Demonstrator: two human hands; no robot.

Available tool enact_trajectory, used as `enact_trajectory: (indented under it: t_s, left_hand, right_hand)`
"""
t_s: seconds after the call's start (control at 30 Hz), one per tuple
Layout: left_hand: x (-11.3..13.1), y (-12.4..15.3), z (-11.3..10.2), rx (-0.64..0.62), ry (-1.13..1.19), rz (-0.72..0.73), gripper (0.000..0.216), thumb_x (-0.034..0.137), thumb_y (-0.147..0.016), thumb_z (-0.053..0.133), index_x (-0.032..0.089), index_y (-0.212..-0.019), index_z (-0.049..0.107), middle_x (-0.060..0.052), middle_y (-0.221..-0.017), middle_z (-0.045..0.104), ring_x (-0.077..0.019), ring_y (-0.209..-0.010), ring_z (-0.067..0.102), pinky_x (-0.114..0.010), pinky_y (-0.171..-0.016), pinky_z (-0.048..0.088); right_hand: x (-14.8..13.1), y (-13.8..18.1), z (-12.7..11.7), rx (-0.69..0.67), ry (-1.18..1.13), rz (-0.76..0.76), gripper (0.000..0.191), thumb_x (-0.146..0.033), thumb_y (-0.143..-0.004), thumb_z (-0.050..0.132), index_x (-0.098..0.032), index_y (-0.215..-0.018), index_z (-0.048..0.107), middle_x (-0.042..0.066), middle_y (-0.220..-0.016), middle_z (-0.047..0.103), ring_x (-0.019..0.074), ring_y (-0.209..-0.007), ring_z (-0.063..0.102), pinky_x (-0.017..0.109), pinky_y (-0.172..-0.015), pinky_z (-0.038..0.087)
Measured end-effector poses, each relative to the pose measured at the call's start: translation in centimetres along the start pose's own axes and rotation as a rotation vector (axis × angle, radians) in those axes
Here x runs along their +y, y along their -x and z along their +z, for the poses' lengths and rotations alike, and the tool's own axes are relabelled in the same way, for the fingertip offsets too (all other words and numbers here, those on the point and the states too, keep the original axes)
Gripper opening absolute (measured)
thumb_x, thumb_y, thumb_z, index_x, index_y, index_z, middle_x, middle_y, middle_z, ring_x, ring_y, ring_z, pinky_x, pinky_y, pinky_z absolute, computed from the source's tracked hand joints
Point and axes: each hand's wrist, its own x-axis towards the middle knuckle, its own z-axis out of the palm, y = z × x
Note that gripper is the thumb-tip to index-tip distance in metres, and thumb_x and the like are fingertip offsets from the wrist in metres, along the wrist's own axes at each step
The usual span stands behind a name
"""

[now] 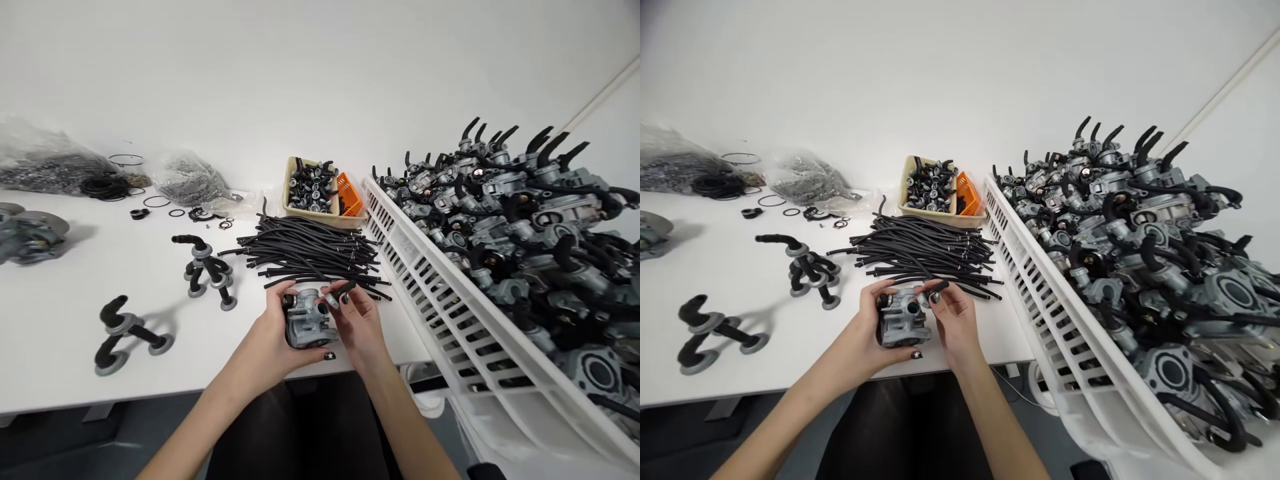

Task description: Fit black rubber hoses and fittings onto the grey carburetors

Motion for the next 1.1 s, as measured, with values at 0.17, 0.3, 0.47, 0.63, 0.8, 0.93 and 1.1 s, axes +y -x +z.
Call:
enact_trajectory:
  t_s: [0.17, 0.3, 0.47, 0.63, 0.8, 0.93, 1.1]
  left_hand:
    - [0.2, 0.2, -0.3, -0.1, -0.064, 0.017, 0.065, 0.026, -0.074, 0.067, 0.025, -0.121, 0.022, -0.002, -0.098, 0.058, -0.0198, -0.083, 0.065, -0.034, -0.073, 0.054]
    - [-0.5, 0.0, -0.6, -0.083, -0.095, 0.123, 0.067, 0.028, -0.078, 0.065, 0.025, -0.132, 0.027, -0.011, -0.127, 0.049, -0.0254, -0.113, 0.057, -0.04, -0.092, 0.05]
    - [-1.3, -0.4, -0.5, -0.059, -0.066, 0.132, 0.092, 0.03, -0.076, 0.07, 0.032, -0.151, 0.017, -0.008, -0.148, 0.042, -0.029, -0.137, 0.04, -0.044, -0.11, 0.038]
    - [-0.4, -0.4, -0.8, -0.109, 0.009, 0.013, 0.101, 0.028, -0.071, 0.074, 0.037, -0.153, 0.016, -0.003, -0.14, 0.055, -0.0272, -0.124, 0.056, -0.035, -0.095, 0.051]
    - [-0.1, -0.3, -0.9, -0.101, -0.041, 0.005, 0.11, 0.032, -0.066, 0.079, 0.036, -0.153, 0.012, -0.003, -0.128, 0.064, -0.0275, -0.117, 0.061, -0.034, -0.089, 0.053]
    - [-0.4, -0.3, -0.7, -0.025, -0.079, -0.013, 0.113, 0.034, -0.058, 0.084, 0.031, -0.151, 0.02, -0.006, -0.12, 0.066, -0.0299, -0.115, 0.062, -0.038, -0.091, 0.053]
    - [-0.1, -0.6, -0.7, -0.066, -0.107, 0.072, 0.07, 0.034, -0.061, 0.083, 0.028, -0.124, 0.052, -0.001, -0.113, 0.069, -0.0256, -0.105, 0.065, -0.033, -0.088, 0.052]
  right_hand:
    - [0.6, 0.6, 0.1, 0.014, 0.081, -0.07, 0.019, -0.041, -0.082, 0.072, -0.025, -0.092, 0.072, 0.002, -0.092, 0.073, 0.0197, -0.082, 0.069, 0.036, -0.085, 0.052]
    - [0.8, 0.8, -0.2, 0.036, 0.088, -0.07, 0.015, -0.039, -0.083, 0.071, -0.027, -0.093, 0.072, 0.001, -0.091, 0.072, 0.019, -0.084, 0.068, 0.032, -0.08, 0.052]
    - [0.9, 0.9, -0.6, 0.097, 0.1, -0.068, 0.015, -0.04, -0.083, 0.071, -0.028, -0.092, 0.072, 0.0, -0.092, 0.072, 0.0173, -0.082, 0.067, 0.029, -0.072, 0.05]
    - [0.7, 1.1, -0.4, 0.121, 0.072, -0.049, 0.016, -0.042, -0.081, 0.073, -0.029, -0.091, 0.072, -0.001, -0.089, 0.071, 0.0148, -0.076, 0.065, 0.027, -0.069, 0.05]
    - [0.6, 1.4, -0.3, 0.121, 0.016, -0.02, 0.02, -0.043, -0.078, 0.075, -0.027, -0.09, 0.073, 0.0, -0.084, 0.071, 0.0153, -0.071, 0.065, 0.028, -0.066, 0.051]
    - [0.7, 1.4, -0.5, 0.137, 0.047, -0.014, 0.028, -0.048, -0.074, 0.077, -0.026, -0.089, 0.072, 0.002, -0.085, 0.072, 0.0171, -0.073, 0.065, 0.028, -0.062, 0.05]
    - [0.5, 1.5, -0.4, 0.123, 0.035, -0.009, 0.025, -0.048, -0.075, 0.076, -0.028, -0.089, 0.072, 0.0, -0.083, 0.071, 0.0152, -0.069, 0.064, 0.026, -0.061, 0.05]
